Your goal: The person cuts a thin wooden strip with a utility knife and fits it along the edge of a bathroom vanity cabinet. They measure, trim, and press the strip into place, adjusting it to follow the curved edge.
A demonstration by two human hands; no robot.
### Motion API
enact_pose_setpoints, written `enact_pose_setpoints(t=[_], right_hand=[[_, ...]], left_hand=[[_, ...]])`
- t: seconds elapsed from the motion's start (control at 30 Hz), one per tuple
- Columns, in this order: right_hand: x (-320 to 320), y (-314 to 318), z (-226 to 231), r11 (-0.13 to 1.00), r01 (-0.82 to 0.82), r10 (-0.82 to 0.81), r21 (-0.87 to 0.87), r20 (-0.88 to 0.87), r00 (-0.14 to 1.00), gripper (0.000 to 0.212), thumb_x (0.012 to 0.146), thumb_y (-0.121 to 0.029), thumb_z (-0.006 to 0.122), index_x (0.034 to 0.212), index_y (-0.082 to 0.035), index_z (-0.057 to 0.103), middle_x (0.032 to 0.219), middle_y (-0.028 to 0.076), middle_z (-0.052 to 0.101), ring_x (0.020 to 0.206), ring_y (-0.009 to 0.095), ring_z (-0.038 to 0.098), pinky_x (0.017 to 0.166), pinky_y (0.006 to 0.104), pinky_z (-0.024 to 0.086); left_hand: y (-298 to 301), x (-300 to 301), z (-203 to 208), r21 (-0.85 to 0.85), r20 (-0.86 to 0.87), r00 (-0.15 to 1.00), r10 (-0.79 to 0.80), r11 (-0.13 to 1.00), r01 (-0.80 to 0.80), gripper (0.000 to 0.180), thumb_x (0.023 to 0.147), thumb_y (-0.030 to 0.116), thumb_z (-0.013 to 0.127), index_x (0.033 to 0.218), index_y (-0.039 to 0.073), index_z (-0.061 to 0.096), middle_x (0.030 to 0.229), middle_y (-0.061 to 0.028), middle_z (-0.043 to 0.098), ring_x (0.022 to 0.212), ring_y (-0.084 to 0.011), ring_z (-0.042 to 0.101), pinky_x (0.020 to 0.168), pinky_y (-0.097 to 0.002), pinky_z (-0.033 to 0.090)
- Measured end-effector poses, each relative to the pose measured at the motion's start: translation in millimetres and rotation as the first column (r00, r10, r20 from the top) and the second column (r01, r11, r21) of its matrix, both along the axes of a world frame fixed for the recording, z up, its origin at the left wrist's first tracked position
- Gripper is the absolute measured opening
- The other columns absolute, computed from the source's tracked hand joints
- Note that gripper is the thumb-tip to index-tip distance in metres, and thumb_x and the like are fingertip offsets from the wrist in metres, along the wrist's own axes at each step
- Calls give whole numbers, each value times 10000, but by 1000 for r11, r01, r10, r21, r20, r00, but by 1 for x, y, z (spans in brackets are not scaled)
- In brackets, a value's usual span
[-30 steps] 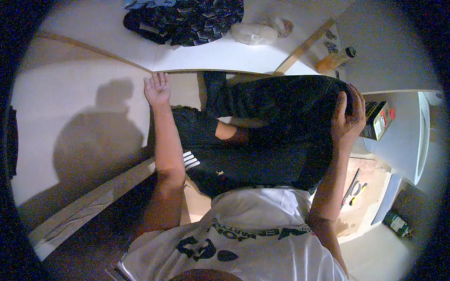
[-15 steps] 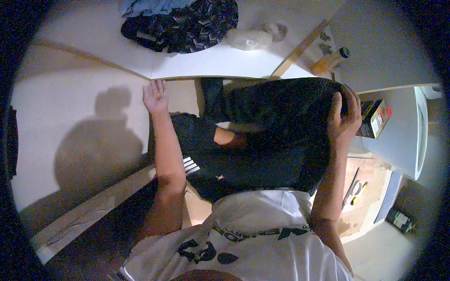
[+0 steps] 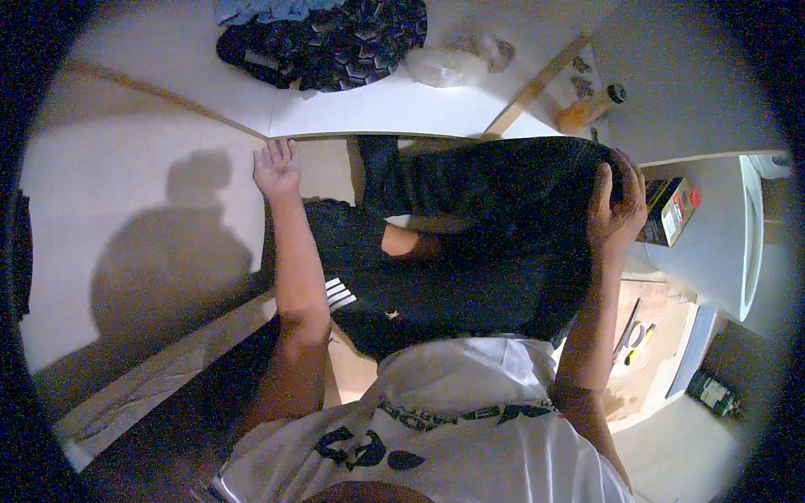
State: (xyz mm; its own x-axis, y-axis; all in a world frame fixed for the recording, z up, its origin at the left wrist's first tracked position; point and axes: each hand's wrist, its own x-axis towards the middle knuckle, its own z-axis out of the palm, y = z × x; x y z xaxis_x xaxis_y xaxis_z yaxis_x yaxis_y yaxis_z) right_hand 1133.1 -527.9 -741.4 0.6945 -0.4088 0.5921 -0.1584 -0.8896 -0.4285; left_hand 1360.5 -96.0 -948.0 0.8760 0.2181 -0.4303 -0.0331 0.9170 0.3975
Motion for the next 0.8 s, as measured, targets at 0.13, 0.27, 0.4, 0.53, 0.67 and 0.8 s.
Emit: enact_pose_setpoints(t=[0.13, 0.27, 0.4, 0.53, 0.67, 0.8], right_hand=[[-1, -1, -2, 999, 19, -19, -29, -3, 1000, 239, 895, -147, 576, 1047, 31, 628, 1068, 165, 640, 994, 299, 614, 886, 353, 461], [0, -2, -3, 1000, 20, -19, 3, -13, 1000, 244, 899, -151, 576, 1053, 30, 628, 1070, 167, 639, 1003, 300, 612, 889, 353, 459], [-1, -3, -2, 1000, 14, -14, 15, -21, 1000, 252, 897, -154, 582, 1055, 39, 625, 1078, 168, 637, 1014, 297, 607, 902, 349, 453], [-2, -1, -1, 1000, 17, -17, 13, -13, 1000, 254, 898, -146, 584, 1054, 51, 622, 1090, 169, 632, 1020, 286, 605, 910, 342, 449], [-3, -1, -2, 1000, 6, -6, 22, -5, 1000, 242, 899, -127, 580, 1055, 54, 621, 1088, 164, 631, 1019, 265, 605, 910, 330, 448], [-4, 0, -3, 997, 1, -1, 83, 6, 1000, 228, 890, -102, 587, 1055, 51, 623, 1075, 161, 634, 1004, 253, 605, 907, 318, 447]], left_hand=[[-4, -2, 3, -17, 3, 1000, 6, 1000, -6, 692, 949, 354, 477, 1484, 118, 106, 1513, -25, 242, 1374, -300, 264, 1089, -487, 282], [5, 0, -8, -39, 49, 998, -31, 999, 33, 667, 959, 346, 450, 1483, 118, 107, 1512, -28, 244, 1375, -295, 263, 1087, -491, 282], [2, 3, -7, -32, 28, 999, -16, 999, 17, 660, 966, 354, 430, 1483, 115, 97, 1512, -29, 240, 1380, -294, 252, 1093, -497, 273], [-2, -1, 1, -14, 6, 1000, 5, 1000, -5, 673, 966, 362, 428, 1483, 101, 85, 1514, -45, 225, 1383, -296, 242, 1098, -503, 267], [-3, -1, -2, -23, 35, 999, -7, 1000, 8, 687, 963, 366, 436, 1483, 94, 78, 1521, -70, 197, 1394, -299, 210, 1100, -503, 266], [2, 5, -14, -44, 87, 996, -21, 999, 25, 690, 955, 352, 453, 1479, 86, 91, 1522, -85, 186, 1401, -306, 180, 1099, -521, 260]])
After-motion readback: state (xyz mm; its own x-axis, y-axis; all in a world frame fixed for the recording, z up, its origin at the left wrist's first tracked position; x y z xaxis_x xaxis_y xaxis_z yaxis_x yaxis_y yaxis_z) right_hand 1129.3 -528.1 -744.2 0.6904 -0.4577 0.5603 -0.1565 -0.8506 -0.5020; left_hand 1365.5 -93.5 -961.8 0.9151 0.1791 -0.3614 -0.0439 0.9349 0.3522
